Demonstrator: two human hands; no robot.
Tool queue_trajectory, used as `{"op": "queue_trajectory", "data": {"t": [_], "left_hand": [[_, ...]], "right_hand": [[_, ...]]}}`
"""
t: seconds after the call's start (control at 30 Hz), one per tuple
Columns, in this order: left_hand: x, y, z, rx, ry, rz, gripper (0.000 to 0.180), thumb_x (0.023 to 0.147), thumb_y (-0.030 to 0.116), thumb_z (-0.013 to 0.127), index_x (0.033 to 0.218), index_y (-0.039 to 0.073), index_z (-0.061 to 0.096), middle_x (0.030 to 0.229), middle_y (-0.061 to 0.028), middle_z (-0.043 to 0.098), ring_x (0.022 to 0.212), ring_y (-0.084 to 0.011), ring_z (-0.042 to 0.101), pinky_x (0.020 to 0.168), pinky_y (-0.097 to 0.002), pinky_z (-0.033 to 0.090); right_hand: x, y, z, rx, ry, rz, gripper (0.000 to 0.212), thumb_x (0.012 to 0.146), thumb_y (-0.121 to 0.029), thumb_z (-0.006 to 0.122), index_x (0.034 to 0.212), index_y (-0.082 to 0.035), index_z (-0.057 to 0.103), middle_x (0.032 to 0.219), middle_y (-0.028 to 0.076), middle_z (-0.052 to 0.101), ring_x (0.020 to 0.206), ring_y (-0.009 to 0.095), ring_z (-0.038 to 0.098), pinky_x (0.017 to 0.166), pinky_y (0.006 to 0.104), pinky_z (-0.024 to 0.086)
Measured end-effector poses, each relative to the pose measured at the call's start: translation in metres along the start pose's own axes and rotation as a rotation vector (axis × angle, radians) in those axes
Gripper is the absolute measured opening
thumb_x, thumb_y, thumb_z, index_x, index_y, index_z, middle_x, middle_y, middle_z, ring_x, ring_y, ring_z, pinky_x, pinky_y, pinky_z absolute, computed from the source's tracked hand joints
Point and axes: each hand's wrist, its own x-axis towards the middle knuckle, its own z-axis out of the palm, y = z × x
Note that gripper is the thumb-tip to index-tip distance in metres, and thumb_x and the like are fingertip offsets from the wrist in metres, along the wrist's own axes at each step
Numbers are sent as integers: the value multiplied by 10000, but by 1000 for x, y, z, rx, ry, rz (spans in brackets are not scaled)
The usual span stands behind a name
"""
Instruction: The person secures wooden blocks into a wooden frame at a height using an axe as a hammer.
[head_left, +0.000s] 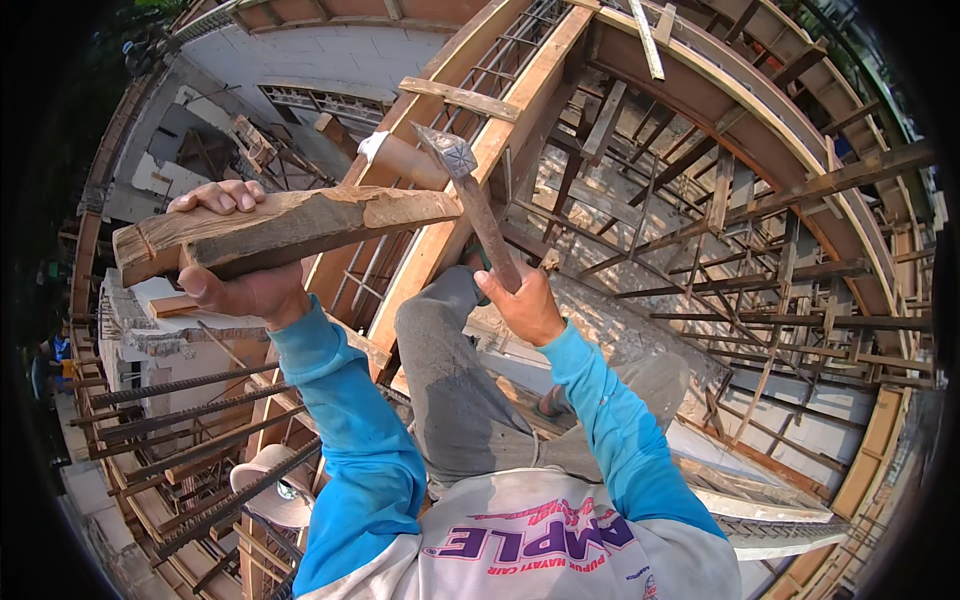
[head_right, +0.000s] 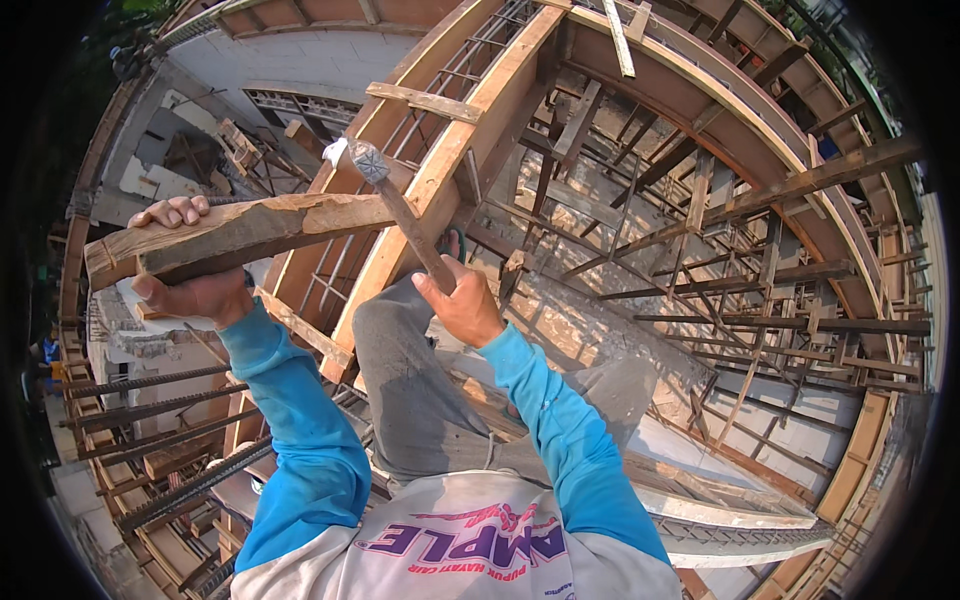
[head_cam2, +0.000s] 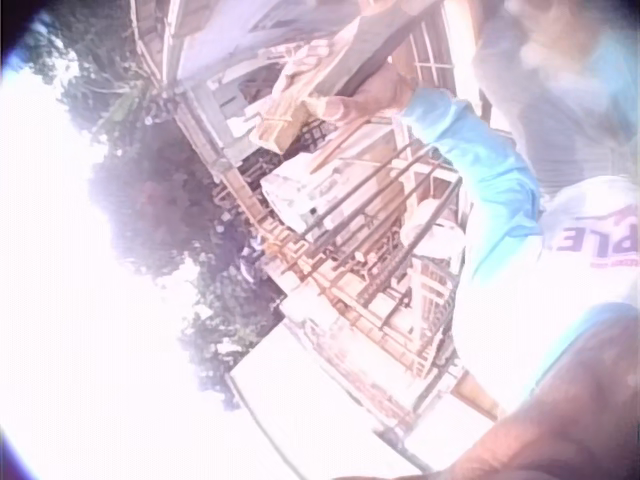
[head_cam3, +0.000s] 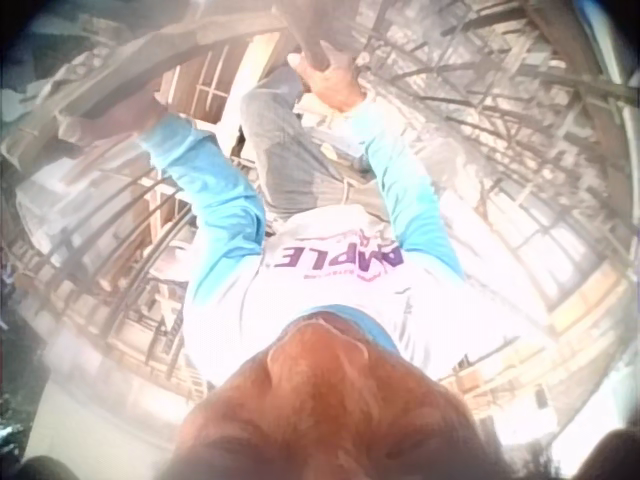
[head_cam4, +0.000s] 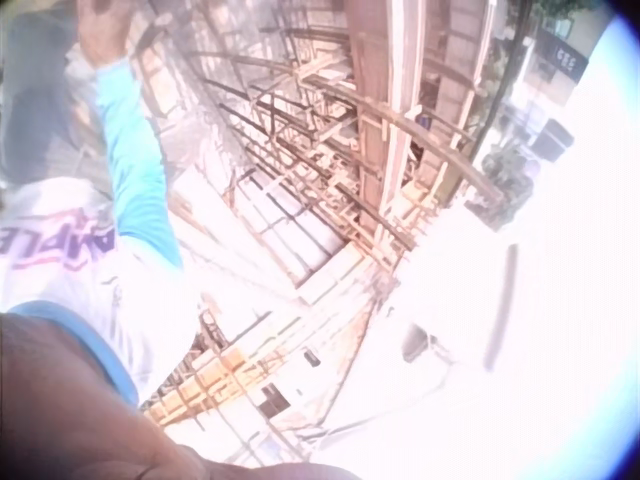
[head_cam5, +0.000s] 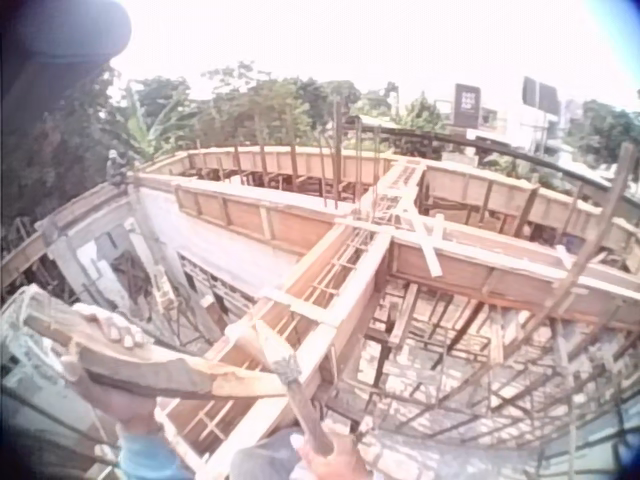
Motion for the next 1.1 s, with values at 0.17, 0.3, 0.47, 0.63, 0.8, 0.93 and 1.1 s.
{"op": "queue_trajectory", "data": {"t": [0.17, 0.3, 0.47, 0.63, 0.8, 0.93, 1.1], "left_hand": [[-4, -5, 29, 13, -37, -27, 746, 658, 676, 682, 1079, 96, 478, 861, -54, 462, 816, -195, 497, 785, -369, 418], [-6, -14, 25, -23, -58, -28, 733, 663, 666, 684, 1076, 95, 480, 857, -54, 464, 822, -192, 501, 781, -371, 424], [-3, -8, 9, -38, -37, 4, 727, 679, 661, 680, 1077, 86, 483, 854, -56, 468, 817, -189, 506, 787, -374, 435], [-5, -8, 31, 12, -57, -4, 761, 678, 689, 661, 1095, 82, 471, 864, -59, 458, 815, -189, 495, 774, -361, 424], [-5, -18, 53, 52, -49, -12, 827, 672, 737, 648, 1114, 67, 447, 877, -65, 453, 805, -193, 485, 749, -350, 419], [-7, -16, 39, 36, -103, 14, 817, 658, 736, 656, 1113, 84, 469, 877, -49, 449, 823, -177, 489, 782, -351, 407], [-8, -10, 27, -6, -112, -2, 865, 625, 759, 679, 1123, 86, 461, 883, -48, 449, 834, -179, 486, 797, -356, 397]], "right_hand": [[19, -3, 19, 203, 366, -343, 256, 899, -236, 636, 898, 18, 605, 734, 157, 625, 669, 211, 607, 610, 330, 466], [19, 118, 47, -1, 79, 205, 323, 882, -277, 639, 926, 41, 612, 758, 183, 644, 726, 291, 645, 668, 388, 483], [12, 55, 30, -95, 42, 136, 364, 875, -320, 644, 956, 34, 611, 751, 201, 653, 751, 395, 646, 754, 455, 480], [20, -47, 0, 116, 273, -381, 247, 901, -211, 647, 815, 4, 561, 631, 121, 608, 564, 261, 620, 574, 365, 468], [33, 161, 58, -195, 227, 24, 225, 884, -221, 646, 856, -11, 571, 633, 58, 524, 586, 176, 537, 560, 344, 440], [-28, 200, 47, 142, 3, 615, 225, 879, -238, 635, 855, -34, 545, 568, 39, 483, 421, 143, 465, 398, 306, 374], [-20, 80, 14, 278, 85, 163, 281, 892, -288, 613, 866, -9, 589, 609, 61, 528, 572, 164, 507, 549, 336, 415]]}}
